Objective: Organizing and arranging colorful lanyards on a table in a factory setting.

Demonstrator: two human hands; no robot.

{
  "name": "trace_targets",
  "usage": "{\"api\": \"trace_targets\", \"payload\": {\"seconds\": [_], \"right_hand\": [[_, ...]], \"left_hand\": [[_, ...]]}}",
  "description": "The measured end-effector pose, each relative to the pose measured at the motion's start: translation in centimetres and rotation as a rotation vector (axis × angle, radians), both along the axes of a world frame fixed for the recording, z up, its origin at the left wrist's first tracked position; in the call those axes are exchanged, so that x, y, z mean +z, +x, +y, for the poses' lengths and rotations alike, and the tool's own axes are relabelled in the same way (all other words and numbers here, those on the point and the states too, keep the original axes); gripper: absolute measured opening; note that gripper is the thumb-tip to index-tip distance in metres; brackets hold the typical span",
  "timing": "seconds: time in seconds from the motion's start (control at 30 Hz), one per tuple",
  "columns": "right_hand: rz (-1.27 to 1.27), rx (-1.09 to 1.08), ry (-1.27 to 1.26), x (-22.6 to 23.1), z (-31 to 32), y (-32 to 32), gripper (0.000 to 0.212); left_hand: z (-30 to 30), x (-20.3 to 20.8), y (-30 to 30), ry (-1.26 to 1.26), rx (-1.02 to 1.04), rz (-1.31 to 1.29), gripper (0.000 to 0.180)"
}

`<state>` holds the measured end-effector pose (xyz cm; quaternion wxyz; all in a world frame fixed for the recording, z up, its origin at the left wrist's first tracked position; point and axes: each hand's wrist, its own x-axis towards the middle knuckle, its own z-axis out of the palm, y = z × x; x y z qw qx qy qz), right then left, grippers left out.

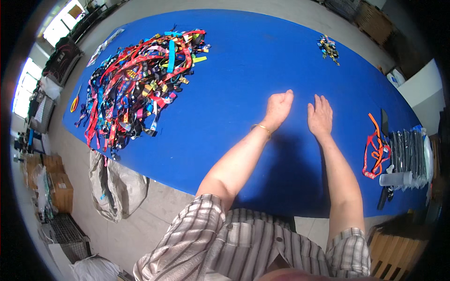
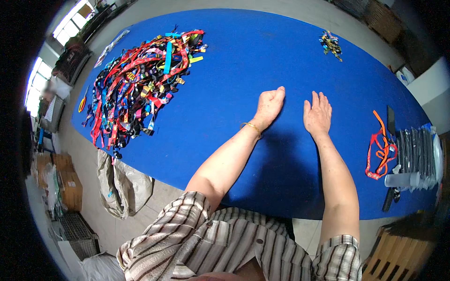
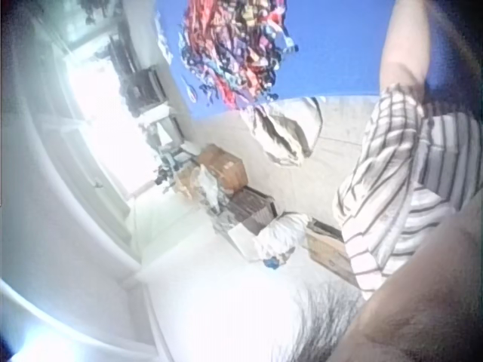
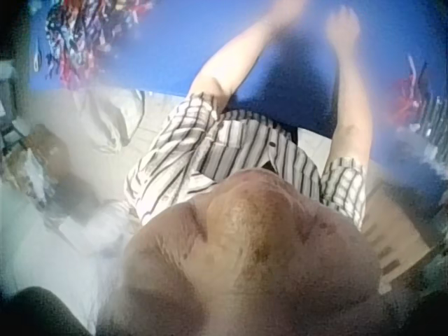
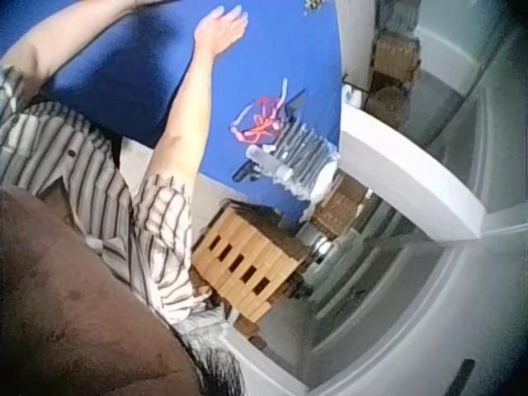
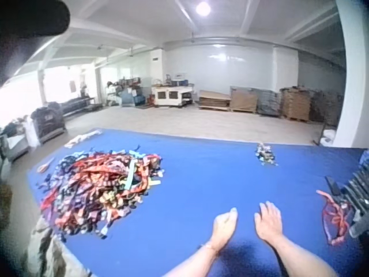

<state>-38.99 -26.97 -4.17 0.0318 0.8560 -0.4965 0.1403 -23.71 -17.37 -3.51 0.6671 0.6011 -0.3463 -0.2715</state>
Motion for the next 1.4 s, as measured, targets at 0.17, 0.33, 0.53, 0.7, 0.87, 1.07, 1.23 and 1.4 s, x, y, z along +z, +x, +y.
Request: {"api": "trace_targets", "payload": {"seconds": [0.17,0.33,0.53,0.7,0.87,1.07,1.23,1.4], "right_hand": [[-0.034,0.038,0.029,-0.3,0.0,0.9,0.056],[-0.049,-0.001,0.079,0.3,0.1,0.5,0.057],[-0.073,0.023,0.050,0.3,0.4,0.6,0.054],[-0.024,-0.002,0.046,0.3,0.0,0.3,0.056],[-0.051,0.019,0.027,0.0,-0.1,0.2,0.056],[-0.052,0.036,0.030,0.2,0.2,0.7,0.055],[-0.038,0.034,0.019,0.3,0.0,0.4,0.055],[-0.039,0.036,0.020,0.3,0.1,0.5,0.055]], "left_hand": [[0.3,-0.4,0.7,0.014,-0.001,0.008,0.055],[0.7,0.7,0.5,0.018,-0.045,0.030,0.055],[0.7,0.4,1.2,0.086,-0.098,-0.029,0.054],[0.7,1.2,3.0,0.116,-0.009,-0.105,0.052],[1.7,0.0,10.4,0.292,0.346,-0.599,0.034],[6.5,0.4,19.4,0.494,0.576,-1.005,0.019],[9.1,2.0,22.8,0.714,0.640,-1.143,0.026],[10.8,1.7,25.3,0.901,0.628,-1.211,0.029]]}}
